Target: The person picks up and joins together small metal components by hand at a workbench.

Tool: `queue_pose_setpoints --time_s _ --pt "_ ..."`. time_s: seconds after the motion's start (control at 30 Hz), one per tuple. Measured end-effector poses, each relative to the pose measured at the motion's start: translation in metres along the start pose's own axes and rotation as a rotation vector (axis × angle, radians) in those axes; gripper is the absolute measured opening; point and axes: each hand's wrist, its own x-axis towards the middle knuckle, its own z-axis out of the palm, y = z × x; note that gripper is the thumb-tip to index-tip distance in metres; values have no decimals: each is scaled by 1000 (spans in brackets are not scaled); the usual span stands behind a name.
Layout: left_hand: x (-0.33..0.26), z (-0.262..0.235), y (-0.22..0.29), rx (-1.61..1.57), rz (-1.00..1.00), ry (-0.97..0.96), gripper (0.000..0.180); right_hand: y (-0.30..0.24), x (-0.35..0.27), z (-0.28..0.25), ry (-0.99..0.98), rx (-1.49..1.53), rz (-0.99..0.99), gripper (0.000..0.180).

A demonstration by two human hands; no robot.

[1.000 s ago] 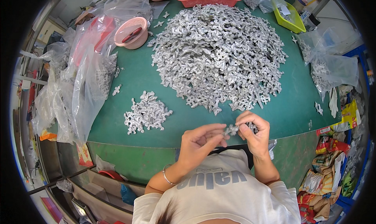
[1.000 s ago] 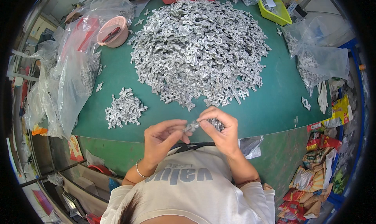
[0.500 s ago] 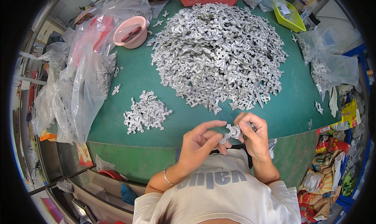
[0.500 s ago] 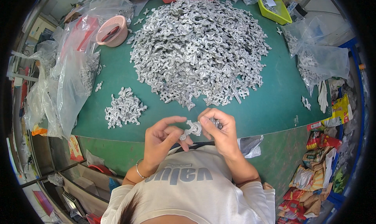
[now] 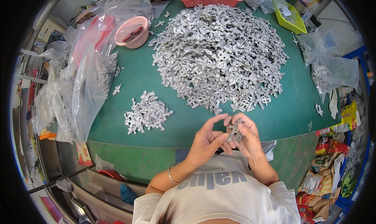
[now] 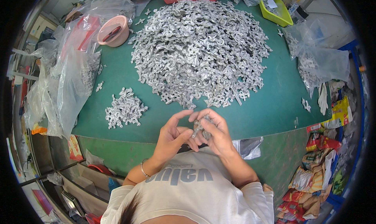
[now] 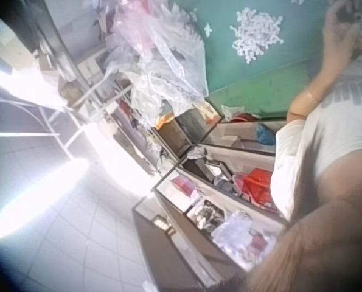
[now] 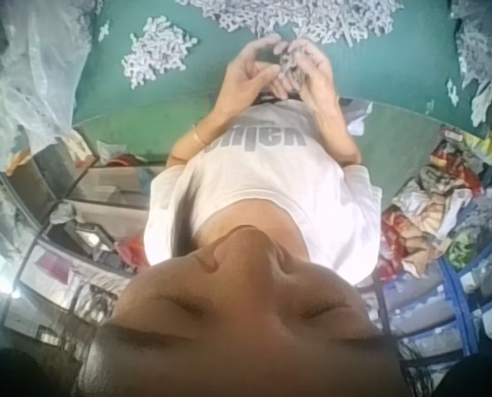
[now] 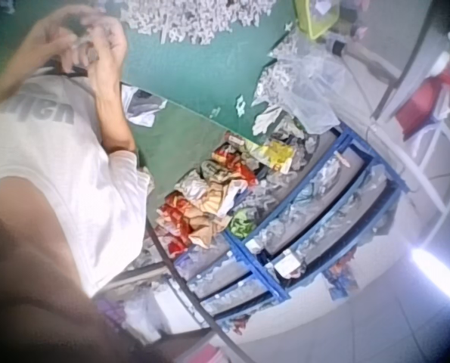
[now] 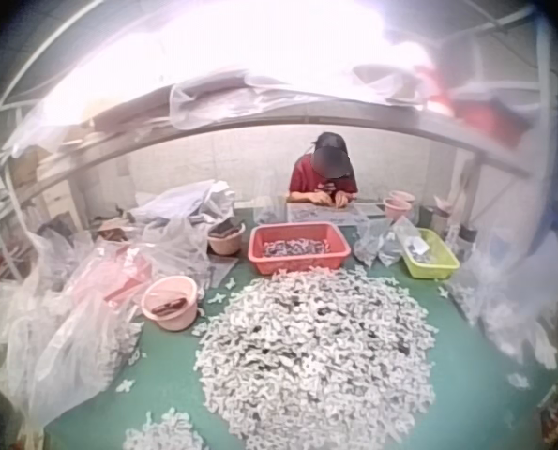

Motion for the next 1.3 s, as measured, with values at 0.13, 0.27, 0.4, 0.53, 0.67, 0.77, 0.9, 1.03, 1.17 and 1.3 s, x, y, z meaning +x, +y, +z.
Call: queue_pose_setpoints --time_s 0.13,0.27,0.4,0.53,0.67,0.77,0.9,1.03,1.17,1.3 --pt "6 -16 -7 511 123 252 37 3 5 -16 40 441 36 23" --pt "38 -50 -13 1414 620 546 35 -1 8 -28 -11 603 13 24" --pt "55 -50 -7 1455 520 544 38 1 9 -30 -50 545 59 25" --pt "59 -61 -12 1487 514 528 25 1 11 -26 -31 388 41 22" --pt "42 -65 -11 1466 414 498 15 8 20 -26 175 -164 7 11" --pt "31 -65 -9 1539 487 443 17 15 34 -15 327 -608 -9 14" --pt "25 -65 -11 1542 516 428 17 34 57 -19 283 -1214 -404 16" --pt "20 -63 -13 1535 464 341 20 40 66 -25 287 -1308 -496 10" --pt "11 -57 -6 1527 381 308 26 19 51 -14 281 -595 28 6" --pt "14 -46 5 1221 518 389 32 -1 30 -4 201 -490 98 7"
